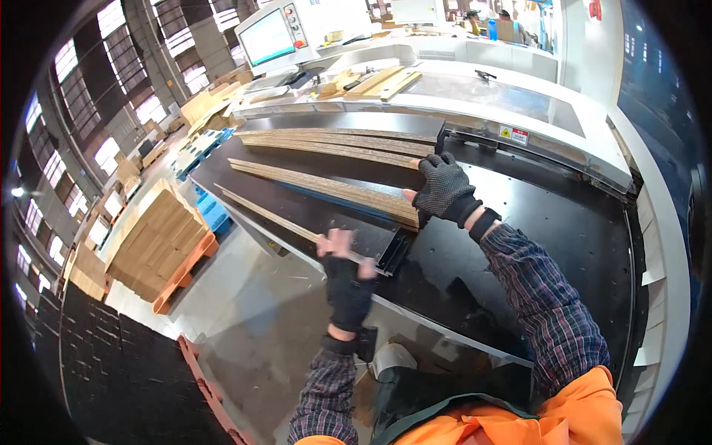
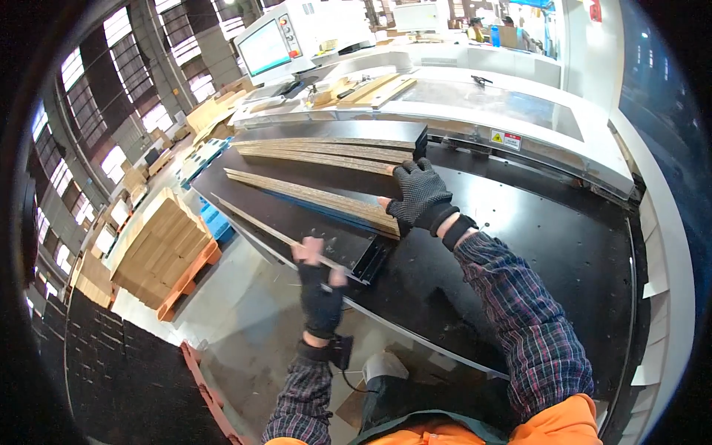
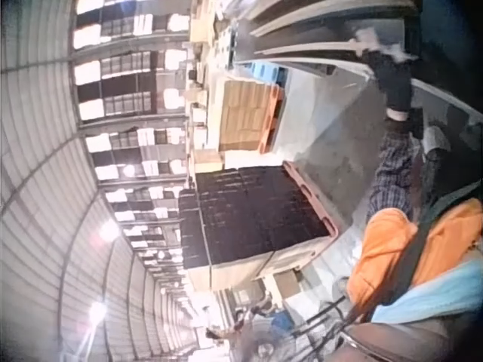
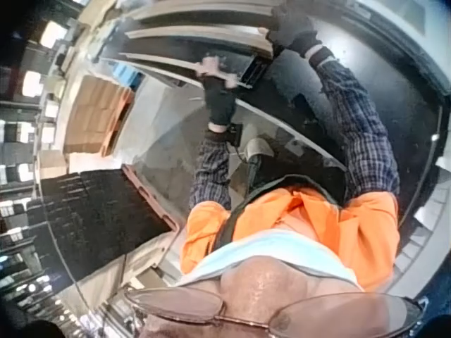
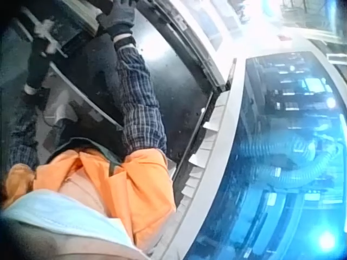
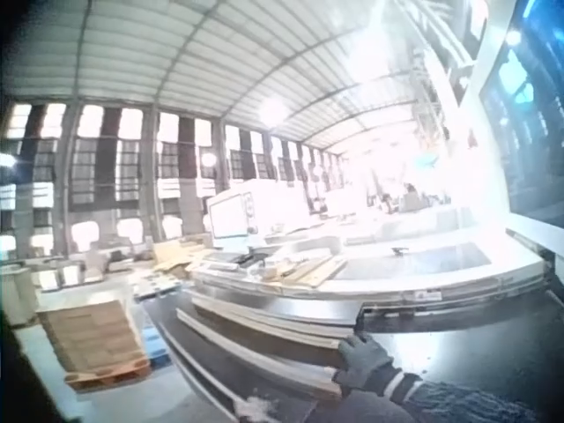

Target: Inspecting and aligning dark wood strips and using a pneumatic tool on a manufacturing table.

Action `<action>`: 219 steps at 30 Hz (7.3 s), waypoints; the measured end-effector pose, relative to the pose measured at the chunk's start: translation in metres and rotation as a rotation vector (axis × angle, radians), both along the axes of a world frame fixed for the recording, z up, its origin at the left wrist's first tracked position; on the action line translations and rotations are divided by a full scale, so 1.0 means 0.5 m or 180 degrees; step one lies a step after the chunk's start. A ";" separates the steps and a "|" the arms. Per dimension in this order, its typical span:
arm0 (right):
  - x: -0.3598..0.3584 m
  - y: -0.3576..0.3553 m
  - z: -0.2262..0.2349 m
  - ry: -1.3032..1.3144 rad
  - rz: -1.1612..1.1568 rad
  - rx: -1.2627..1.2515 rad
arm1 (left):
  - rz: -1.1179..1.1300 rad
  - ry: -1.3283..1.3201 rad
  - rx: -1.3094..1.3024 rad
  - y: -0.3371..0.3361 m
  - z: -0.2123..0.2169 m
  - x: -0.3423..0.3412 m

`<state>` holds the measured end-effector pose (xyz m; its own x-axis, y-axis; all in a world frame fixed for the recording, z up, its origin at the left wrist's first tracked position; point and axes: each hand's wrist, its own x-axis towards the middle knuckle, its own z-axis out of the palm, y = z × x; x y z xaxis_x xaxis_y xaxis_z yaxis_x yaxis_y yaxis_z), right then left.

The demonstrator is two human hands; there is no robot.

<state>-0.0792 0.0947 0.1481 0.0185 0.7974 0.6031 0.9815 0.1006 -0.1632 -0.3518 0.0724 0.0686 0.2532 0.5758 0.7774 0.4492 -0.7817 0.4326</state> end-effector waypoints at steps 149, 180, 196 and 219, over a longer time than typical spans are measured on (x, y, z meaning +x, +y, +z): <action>0.555 -0.509 -0.207 -0.0400 -0.1521 -0.1053 | -0.3388 0.1788 -0.1892 -0.149 0.030 0.574; 0.836 -0.230 -0.211 -0.0354 -0.1826 -0.0684 | -0.2200 0.1668 -0.0761 0.137 -0.078 1.064; 1.017 -0.126 -0.291 -0.0198 -0.2077 -0.0641 | -0.3069 0.1679 -0.0527 -0.179 -0.163 0.696; 0.955 -0.067 -0.302 0.0154 -0.2164 -0.1316 | -0.3086 0.1776 -0.0879 -0.150 -0.153 0.656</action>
<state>0.3982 0.0612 -0.0030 0.6000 0.7610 0.2468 0.7969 -0.5957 -0.1006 -0.0240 -0.0024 -0.0080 0.9516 0.0842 0.2956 -0.1059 -0.8129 0.5727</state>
